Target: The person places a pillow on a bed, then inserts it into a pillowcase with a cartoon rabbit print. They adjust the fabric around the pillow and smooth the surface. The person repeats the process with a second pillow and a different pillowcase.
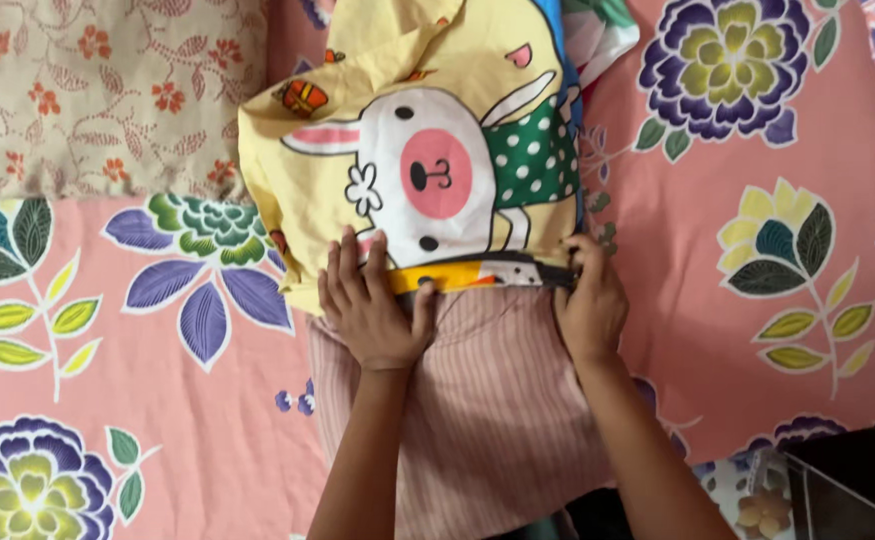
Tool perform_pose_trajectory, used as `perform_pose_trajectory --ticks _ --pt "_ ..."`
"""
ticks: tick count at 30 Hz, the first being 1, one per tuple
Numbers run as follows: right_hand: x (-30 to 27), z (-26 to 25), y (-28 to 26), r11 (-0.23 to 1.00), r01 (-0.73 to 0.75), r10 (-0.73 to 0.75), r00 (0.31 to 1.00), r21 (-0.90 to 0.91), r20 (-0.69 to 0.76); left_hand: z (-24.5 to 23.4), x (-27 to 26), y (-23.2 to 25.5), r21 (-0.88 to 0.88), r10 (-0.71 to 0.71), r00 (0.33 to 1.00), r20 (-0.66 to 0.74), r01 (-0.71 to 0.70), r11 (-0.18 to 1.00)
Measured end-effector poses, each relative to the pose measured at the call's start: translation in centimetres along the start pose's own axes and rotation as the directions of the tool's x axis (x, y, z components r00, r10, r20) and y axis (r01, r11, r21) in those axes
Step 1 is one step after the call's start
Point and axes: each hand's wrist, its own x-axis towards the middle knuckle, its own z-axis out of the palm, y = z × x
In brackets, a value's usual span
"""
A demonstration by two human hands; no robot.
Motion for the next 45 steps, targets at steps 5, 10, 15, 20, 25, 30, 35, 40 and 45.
perform_pose_trajectory --ticks 5,10,15,20,25,30,35,40,45 --pt "-0.1 -0.2 1.1 0.999 0.044 -0.044 0.998 -0.015 -0.037 -1.9 0.5 1.0 -0.02 0.111 0.994 0.002 -0.111 0.994" --pt "-0.6 -1.7 1.1 0.996 0.087 -0.086 0.996 0.032 -0.029 -2.6 -0.2 1.0 0.05 0.283 0.958 0.035 -0.285 0.957" --pt "-1.3 -3.7 0.2 0.992 0.112 -0.111 0.994 0.059 -0.019 -4.0 -1.8 1.5 -0.036 0.251 0.96 0.128 -0.248 0.968" --pt "-2.1 -3.6 0.6 0.984 0.108 -0.11 0.994 0.144 0.007 -4.6 -3.6 1.5 -0.086 0.089 0.956 0.28 -0.067 0.994" --pt "-0.9 -2.3 1.1 0.995 -0.028 0.032 0.999 0.098 -0.034 -3.3 -4.7 1.3 -0.064 0.107 0.977 0.186 -0.097 0.993" --pt "1.7 0.5 3.1 0.986 0.024 0.012 0.977 0.168 -0.211 -2.3 -5.5 0.4 -0.025 -0.075 0.989 0.13 0.079 0.997" --pt "0.8 5.8 9.2 0.836 -0.166 0.214 0.976 0.523 -0.032 -1.9 -5.6 0.4 -0.022 -0.103 0.988 0.115 0.107 0.994" --pt "-1.5 7.6 13.0 0.43 -0.334 0.393 0.906 0.839 0.16 -1.9 -5.8 -0.1 -0.019 -0.149 0.984 0.094 0.151 0.988" --pt "-3.0 4.2 10.9 0.343 -0.4 0.375 0.888 0.85 0.267 -2.7 -5.4 0.4 0.008 -0.181 0.973 0.144 0.181 0.983"
